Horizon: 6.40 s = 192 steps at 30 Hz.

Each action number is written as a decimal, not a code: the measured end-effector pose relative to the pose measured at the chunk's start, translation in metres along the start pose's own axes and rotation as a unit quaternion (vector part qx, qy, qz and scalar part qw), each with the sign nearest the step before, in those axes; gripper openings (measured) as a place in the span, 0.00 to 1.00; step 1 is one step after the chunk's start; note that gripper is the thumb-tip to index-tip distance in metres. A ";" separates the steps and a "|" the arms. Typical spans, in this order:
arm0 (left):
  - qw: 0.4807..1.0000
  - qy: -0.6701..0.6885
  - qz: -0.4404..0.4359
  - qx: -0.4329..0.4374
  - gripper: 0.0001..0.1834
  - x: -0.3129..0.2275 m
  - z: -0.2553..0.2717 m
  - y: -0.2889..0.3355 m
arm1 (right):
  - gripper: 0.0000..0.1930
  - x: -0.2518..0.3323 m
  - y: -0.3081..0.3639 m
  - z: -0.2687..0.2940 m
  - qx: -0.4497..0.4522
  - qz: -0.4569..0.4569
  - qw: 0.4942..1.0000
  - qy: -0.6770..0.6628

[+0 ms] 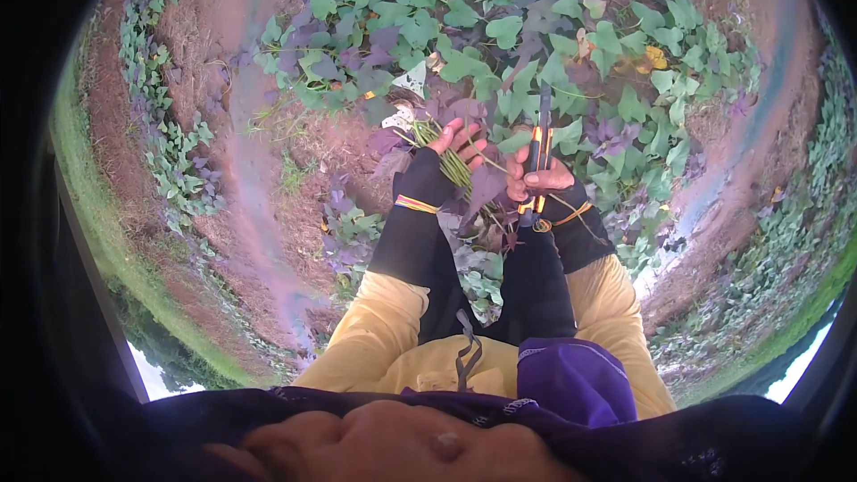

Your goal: The person harvests stems with leaves from a field of low-growing plants, using shears to cut them and gathering them into a bunch held by hand.

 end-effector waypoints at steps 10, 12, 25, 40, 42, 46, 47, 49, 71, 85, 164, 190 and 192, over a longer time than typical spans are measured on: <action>0.997 -0.019 0.062 -0.034 0.16 0.004 0.009 0.010 | 0.16 0.022 0.069 0.089 -0.152 -0.086 0.938 0.300; 0.997 -0.062 0.029 -0.040 0.17 0.001 0.023 0.008 | 0.17 0.062 0.082 0.097 -0.248 -0.053 0.863 0.437; 0.965 0.029 0.170 0.199 0.13 0.100 -0.114 0.046 | 0.14 0.031 0.033 -0.033 -0.223 -0.018 0.951 0.214; 0.999 -0.037 0.014 0.005 0.17 0.029 0.018 -0.043 | 0.19 0.158 -0.056 0.264 -0.188 0.188 0.194 0.944; 0.967 -0.181 0.009 -0.182 0.22 0.019 0.059 -0.052 | 0.20 0.178 -0.047 0.321 -0.200 0.063 0.311 0.927; 0.921 -0.257 0.064 -0.285 0.23 0.007 0.111 -0.068 | 0.17 0.134 -0.033 0.342 -0.251 -0.081 0.446 0.855; 0.918 -0.257 0.061 -0.297 0.23 0.000 0.115 -0.070 | 0.16 0.099 -0.035 0.330 -0.278 -0.023 0.512 0.812; 0.921 -0.270 0.042 -0.277 0.22 -0.007 0.116 -0.075 | 0.12 0.045 -0.034 0.283 -0.274 0.086 0.601 0.746; 0.991 -0.109 0.044 -0.057 0.37 -0.018 0.144 -0.089 | 0.17 0.049 -0.287 0.172 0.041 -0.007 0.296 0.954; 0.980 -0.080 0.172 0.057 0.32 0.028 0.133 -0.103 | 0.22 -0.017 -0.153 0.159 -0.271 -0.059 0.842 0.462; 0.809 0.534 -0.169 -0.180 0.18 -0.207 0.221 -0.003 | 0.30 -0.420 -0.496 -0.017 0.467 -0.219 0.427 0.743; 0.799 0.562 -0.171 -0.125 0.16 -0.219 0.227 -0.009 | 0.12 -0.346 -0.477 -0.072 0.270 -0.275 0.521 0.762; 0.844 0.490 -0.184 -0.115 0.20 -0.225 0.226 -0.003 | 0.09 -0.306 -0.445 -0.108 0.318 -0.244 0.544 0.738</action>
Point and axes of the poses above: each hand's wrist, its own y-axis away from the middle knuckle, its own z-axis out of the back of the hand, x = y × z, the point moved 6 cm from there along -y, towards the middle knuckle, and after that the axes turned 11 degrees about z, right-handed, at the moved point
